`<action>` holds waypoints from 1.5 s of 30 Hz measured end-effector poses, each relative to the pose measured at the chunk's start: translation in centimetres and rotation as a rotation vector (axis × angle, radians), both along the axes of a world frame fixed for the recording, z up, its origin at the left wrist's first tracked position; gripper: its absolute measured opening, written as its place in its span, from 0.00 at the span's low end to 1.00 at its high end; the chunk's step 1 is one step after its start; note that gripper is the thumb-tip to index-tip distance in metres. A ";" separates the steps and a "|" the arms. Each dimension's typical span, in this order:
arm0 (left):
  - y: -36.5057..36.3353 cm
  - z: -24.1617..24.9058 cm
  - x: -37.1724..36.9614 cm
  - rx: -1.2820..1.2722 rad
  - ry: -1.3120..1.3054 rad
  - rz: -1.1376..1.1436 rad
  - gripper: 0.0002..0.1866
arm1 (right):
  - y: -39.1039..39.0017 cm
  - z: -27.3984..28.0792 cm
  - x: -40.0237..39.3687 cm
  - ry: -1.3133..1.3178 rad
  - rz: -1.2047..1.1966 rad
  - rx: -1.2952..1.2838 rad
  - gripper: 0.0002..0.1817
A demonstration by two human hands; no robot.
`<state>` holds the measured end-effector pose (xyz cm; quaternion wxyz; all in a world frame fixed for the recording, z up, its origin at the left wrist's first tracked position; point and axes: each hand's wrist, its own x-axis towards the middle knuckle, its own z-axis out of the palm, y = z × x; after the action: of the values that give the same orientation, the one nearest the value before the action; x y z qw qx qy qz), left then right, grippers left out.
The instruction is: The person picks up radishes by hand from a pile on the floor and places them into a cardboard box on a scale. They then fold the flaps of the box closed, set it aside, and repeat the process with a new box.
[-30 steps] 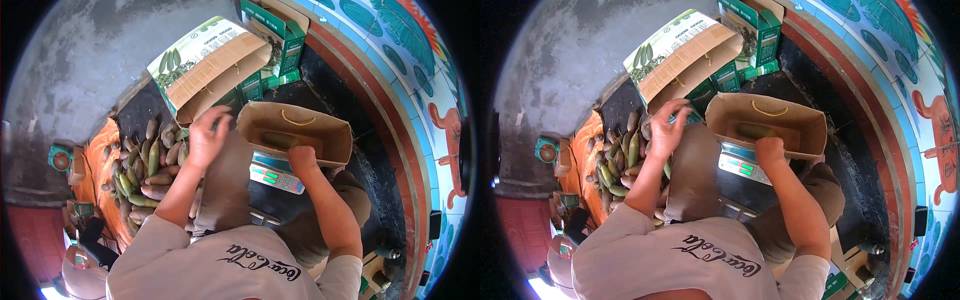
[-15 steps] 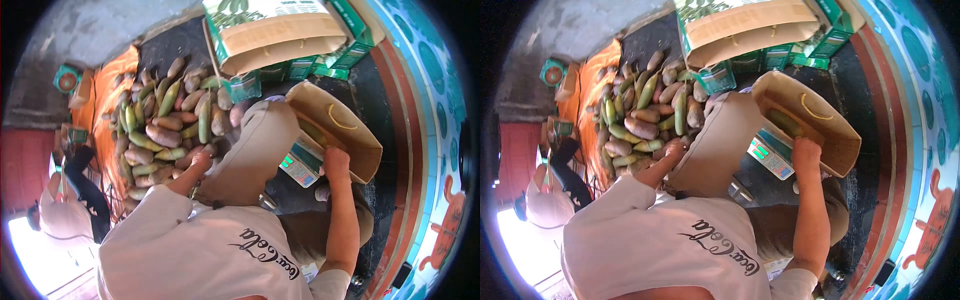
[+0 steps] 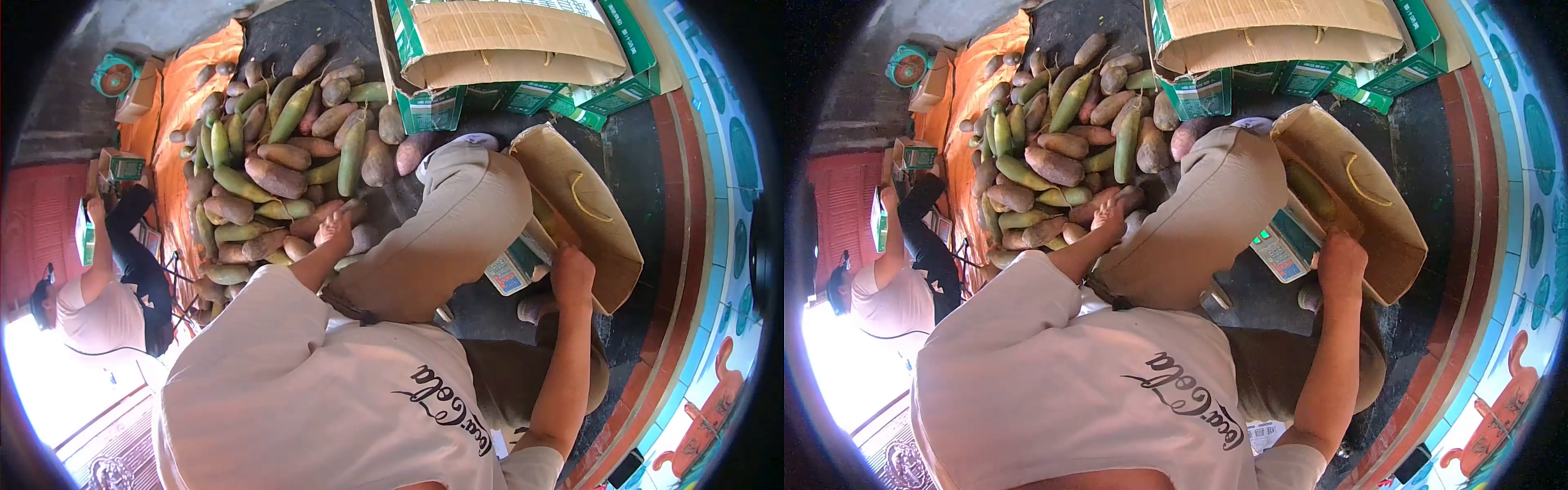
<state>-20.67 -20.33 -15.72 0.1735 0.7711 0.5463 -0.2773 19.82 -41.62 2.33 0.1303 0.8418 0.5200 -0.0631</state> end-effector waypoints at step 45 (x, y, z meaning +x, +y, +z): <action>4.6 25.5 10.7 -0.214 -1.355 0.432 0.29 | 0.1 -0.6 -1.0 -0.077 0.009 0.071 0.05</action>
<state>-9.95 -15.69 9.81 0.6001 0.6272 0.4287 0.2505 18.81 -41.52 1.75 0.1208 0.8454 0.5202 -0.0116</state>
